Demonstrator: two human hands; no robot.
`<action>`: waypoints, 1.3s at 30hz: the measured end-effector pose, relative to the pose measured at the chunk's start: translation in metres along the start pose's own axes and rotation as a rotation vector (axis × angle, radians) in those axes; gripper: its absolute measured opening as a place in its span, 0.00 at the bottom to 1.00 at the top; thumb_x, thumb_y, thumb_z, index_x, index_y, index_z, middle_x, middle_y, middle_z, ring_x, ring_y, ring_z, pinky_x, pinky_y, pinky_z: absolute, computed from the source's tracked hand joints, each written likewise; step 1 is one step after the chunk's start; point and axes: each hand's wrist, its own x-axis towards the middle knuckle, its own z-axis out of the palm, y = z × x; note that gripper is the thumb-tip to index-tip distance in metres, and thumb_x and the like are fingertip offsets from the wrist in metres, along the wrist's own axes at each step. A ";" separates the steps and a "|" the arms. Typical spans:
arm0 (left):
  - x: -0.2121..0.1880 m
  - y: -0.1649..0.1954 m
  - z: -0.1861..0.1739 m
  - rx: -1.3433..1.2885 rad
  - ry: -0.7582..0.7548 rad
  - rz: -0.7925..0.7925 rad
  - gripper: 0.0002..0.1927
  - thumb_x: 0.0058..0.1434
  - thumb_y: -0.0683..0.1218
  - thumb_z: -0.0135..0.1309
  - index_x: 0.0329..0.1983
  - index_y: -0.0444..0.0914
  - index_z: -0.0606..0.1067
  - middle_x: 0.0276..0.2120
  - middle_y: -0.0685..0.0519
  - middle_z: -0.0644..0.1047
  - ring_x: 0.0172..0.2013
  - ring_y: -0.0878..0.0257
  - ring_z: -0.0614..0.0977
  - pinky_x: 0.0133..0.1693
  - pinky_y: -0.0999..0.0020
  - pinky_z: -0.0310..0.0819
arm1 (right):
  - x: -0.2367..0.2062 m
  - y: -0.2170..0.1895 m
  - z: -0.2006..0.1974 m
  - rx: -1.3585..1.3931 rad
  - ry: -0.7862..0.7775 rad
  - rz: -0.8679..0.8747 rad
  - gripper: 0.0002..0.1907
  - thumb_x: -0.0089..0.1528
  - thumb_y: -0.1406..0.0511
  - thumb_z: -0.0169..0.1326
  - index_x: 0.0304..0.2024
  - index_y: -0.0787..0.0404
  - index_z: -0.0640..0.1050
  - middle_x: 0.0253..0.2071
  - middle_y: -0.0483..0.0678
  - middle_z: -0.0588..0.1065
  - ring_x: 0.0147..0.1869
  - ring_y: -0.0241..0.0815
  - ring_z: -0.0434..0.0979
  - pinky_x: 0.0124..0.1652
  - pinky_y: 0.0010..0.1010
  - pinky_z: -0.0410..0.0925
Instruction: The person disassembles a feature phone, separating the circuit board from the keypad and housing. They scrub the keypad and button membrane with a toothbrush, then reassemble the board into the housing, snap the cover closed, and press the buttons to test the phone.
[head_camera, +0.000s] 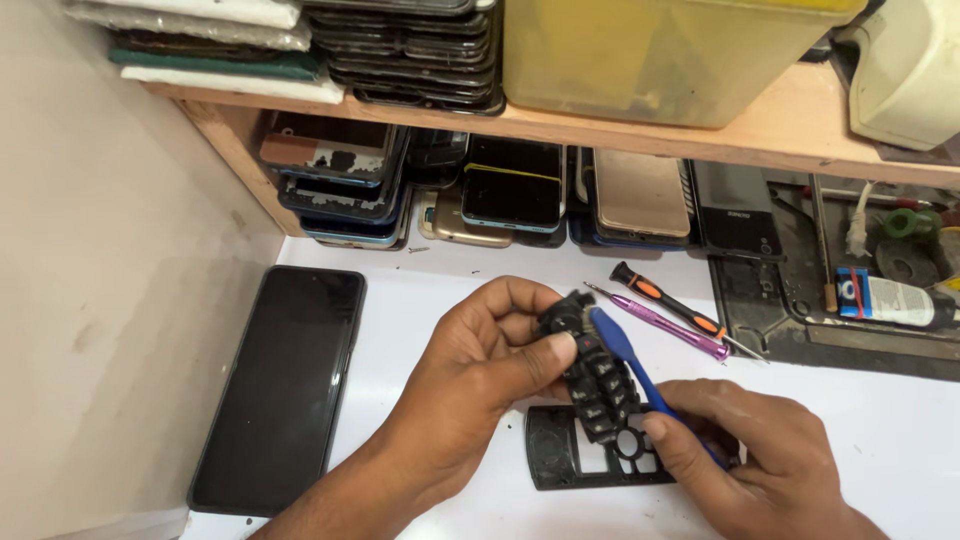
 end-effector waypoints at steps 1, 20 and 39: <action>0.001 0.000 0.000 -0.016 0.017 0.020 0.09 0.64 0.38 0.53 0.47 0.35 0.70 0.36 0.50 0.81 0.37 0.65 0.84 0.44 0.66 0.83 | 0.000 0.001 0.000 -0.020 -0.010 0.016 0.11 0.59 0.63 0.64 0.42 0.62 0.83 0.27 0.43 0.79 0.25 0.30 0.76 0.22 0.22 0.67; 0.005 0.021 -0.006 -0.109 0.134 0.102 0.11 0.64 0.45 0.56 0.46 0.35 0.72 0.35 0.50 0.82 0.36 0.64 0.84 0.43 0.66 0.81 | -0.008 0.005 0.001 -0.055 0.088 0.126 0.07 0.55 0.63 0.67 0.35 0.58 0.84 0.22 0.42 0.77 0.20 0.31 0.72 0.20 0.23 0.63; -0.002 0.019 0.001 0.048 -0.023 0.031 0.19 0.65 0.56 0.57 0.45 0.35 0.73 0.43 0.46 0.82 0.40 0.65 0.82 0.49 0.63 0.77 | -0.013 0.018 0.011 0.053 0.105 0.081 0.09 0.55 0.61 0.70 0.33 0.58 0.84 0.22 0.40 0.77 0.23 0.28 0.71 0.21 0.19 0.63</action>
